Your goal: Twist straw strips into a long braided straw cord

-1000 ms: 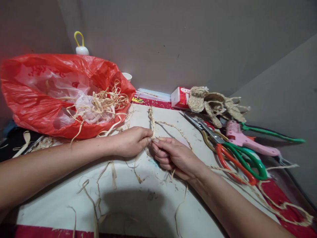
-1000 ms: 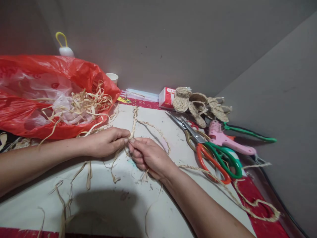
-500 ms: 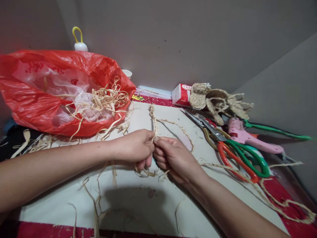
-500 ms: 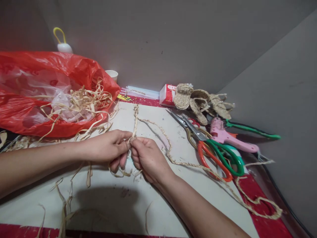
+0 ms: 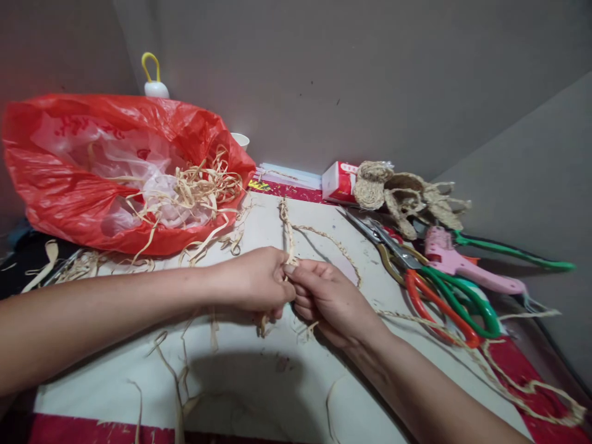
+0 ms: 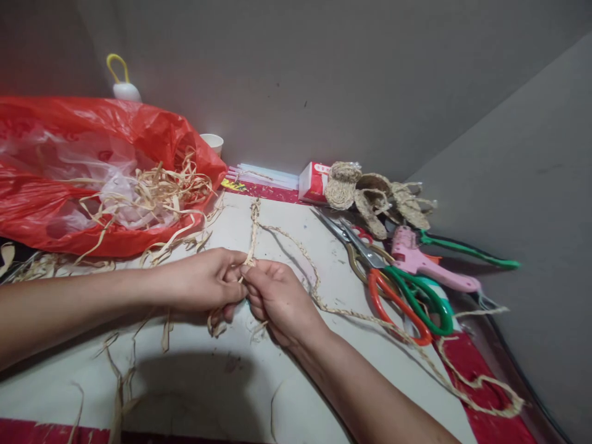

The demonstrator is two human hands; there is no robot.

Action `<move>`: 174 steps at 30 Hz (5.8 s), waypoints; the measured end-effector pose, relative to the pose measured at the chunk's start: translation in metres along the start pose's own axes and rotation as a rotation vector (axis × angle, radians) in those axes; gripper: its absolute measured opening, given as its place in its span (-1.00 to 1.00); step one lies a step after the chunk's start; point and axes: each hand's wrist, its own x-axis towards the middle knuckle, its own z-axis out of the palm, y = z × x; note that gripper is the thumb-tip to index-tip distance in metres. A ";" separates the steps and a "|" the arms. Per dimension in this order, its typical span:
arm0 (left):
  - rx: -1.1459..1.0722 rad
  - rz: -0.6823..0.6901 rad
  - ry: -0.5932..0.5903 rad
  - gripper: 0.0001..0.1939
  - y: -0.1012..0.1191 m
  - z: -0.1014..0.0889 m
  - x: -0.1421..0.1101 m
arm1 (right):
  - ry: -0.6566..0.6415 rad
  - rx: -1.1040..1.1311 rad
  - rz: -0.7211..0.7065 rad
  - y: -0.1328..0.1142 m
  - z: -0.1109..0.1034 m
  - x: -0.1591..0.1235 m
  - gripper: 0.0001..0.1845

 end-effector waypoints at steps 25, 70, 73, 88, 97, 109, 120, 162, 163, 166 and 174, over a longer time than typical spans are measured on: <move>0.222 0.243 0.205 -0.78 -0.012 -0.017 0.012 | -0.206 -0.131 0.152 -0.016 -0.020 0.004 -0.72; -0.411 0.081 0.129 -0.72 -0.016 -0.002 0.013 | 0.262 -1.845 -0.599 0.014 0.011 -0.020 -0.84; -0.390 0.061 0.174 -0.79 -0.013 -0.001 0.012 | 0.236 -1.865 -0.625 0.017 0.010 -0.019 -0.87; -0.371 0.099 0.127 -0.80 -0.009 -0.006 0.008 | 0.047 -0.775 -0.330 -0.037 -0.009 -0.042 -0.60; -0.374 0.245 -0.017 -0.76 -0.021 -0.006 0.014 | -0.152 -0.267 0.030 -0.020 -0.017 -0.004 -0.69; -0.018 0.229 -0.014 -0.74 -0.018 -0.014 0.013 | -0.241 -0.503 0.072 -0.018 -0.028 -0.001 -0.58; 0.106 0.174 0.023 -0.80 -0.006 -0.014 0.009 | -0.061 -0.204 0.109 -0.010 -0.011 0.001 -0.72; 0.051 0.190 0.093 -0.76 -0.012 -0.013 0.009 | -0.199 -0.077 0.163 -0.010 -0.021 -0.004 -0.75; 0.099 0.194 0.106 -0.76 -0.011 -0.015 0.008 | -0.198 -0.101 0.163 -0.011 -0.021 -0.004 -0.75; 0.179 0.208 0.129 -0.78 -0.011 -0.017 0.008 | -0.186 -0.181 0.146 -0.012 -0.020 -0.003 -0.72; -0.005 0.127 0.035 -0.76 -0.013 -0.017 0.011 | -0.147 -0.404 0.093 -0.008 -0.023 -0.002 -0.67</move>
